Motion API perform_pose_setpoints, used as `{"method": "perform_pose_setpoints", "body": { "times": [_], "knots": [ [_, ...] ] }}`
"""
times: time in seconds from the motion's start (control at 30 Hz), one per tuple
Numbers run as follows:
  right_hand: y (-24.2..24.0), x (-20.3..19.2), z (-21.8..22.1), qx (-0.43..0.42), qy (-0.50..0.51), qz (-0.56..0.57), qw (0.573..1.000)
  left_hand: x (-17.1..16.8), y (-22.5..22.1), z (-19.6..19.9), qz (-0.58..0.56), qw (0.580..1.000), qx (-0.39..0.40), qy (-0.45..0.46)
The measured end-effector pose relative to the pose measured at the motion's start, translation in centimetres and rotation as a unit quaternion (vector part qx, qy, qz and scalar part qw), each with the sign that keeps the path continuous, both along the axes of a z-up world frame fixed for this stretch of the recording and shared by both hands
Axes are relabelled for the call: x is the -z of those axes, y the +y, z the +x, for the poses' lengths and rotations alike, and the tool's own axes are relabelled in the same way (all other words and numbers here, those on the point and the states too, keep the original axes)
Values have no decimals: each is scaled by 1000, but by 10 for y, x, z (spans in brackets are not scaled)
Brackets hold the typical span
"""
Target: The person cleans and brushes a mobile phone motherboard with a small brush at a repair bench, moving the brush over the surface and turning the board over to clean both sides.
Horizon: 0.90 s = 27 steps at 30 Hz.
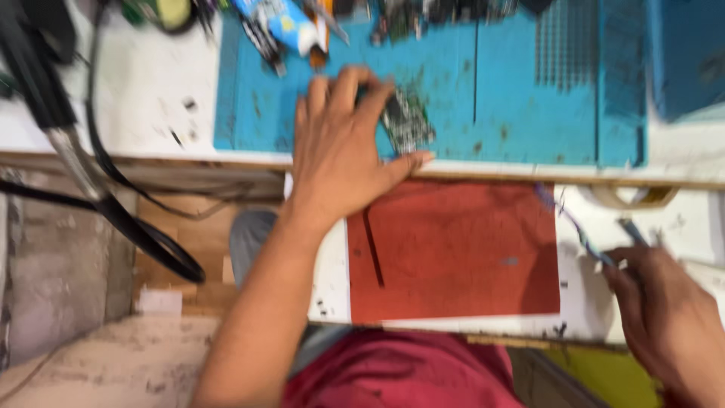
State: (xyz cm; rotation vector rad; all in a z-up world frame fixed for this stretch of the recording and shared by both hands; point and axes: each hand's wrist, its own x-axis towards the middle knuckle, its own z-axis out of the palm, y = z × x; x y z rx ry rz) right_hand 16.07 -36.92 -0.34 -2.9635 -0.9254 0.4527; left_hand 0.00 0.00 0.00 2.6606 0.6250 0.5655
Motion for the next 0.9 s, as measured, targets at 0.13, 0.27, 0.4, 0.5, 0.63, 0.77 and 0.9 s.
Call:
{"method": "perform_pose_setpoints", "body": {
  "times": [0.13,0.27,0.4,0.5,0.63,0.77,0.9],
  "knots": [
    [43,-16,-9,-112,64,239,962,-4,-5,1,-16,999,-35,-26],
    [113,-33,-18,-252,28,254,934,-8,-11,-1,19,998,-31,-57],
    [152,-41,-24,-206,7,182,961,-12,-10,-2,-9,995,-30,-90],
    [150,-27,-29,-199,-3,206,958,-11,-9,2,-23,996,-43,-73],
    [127,-18,-20,-144,18,203,968,-13,2,2,-75,995,-3,-60],
    [107,-15,-24,-123,46,272,953,-20,12,-6,-203,977,-20,-56],
    [81,-7,-34,-83,107,289,948,-4,-30,-25,-452,879,-105,-113]
  ]
}}
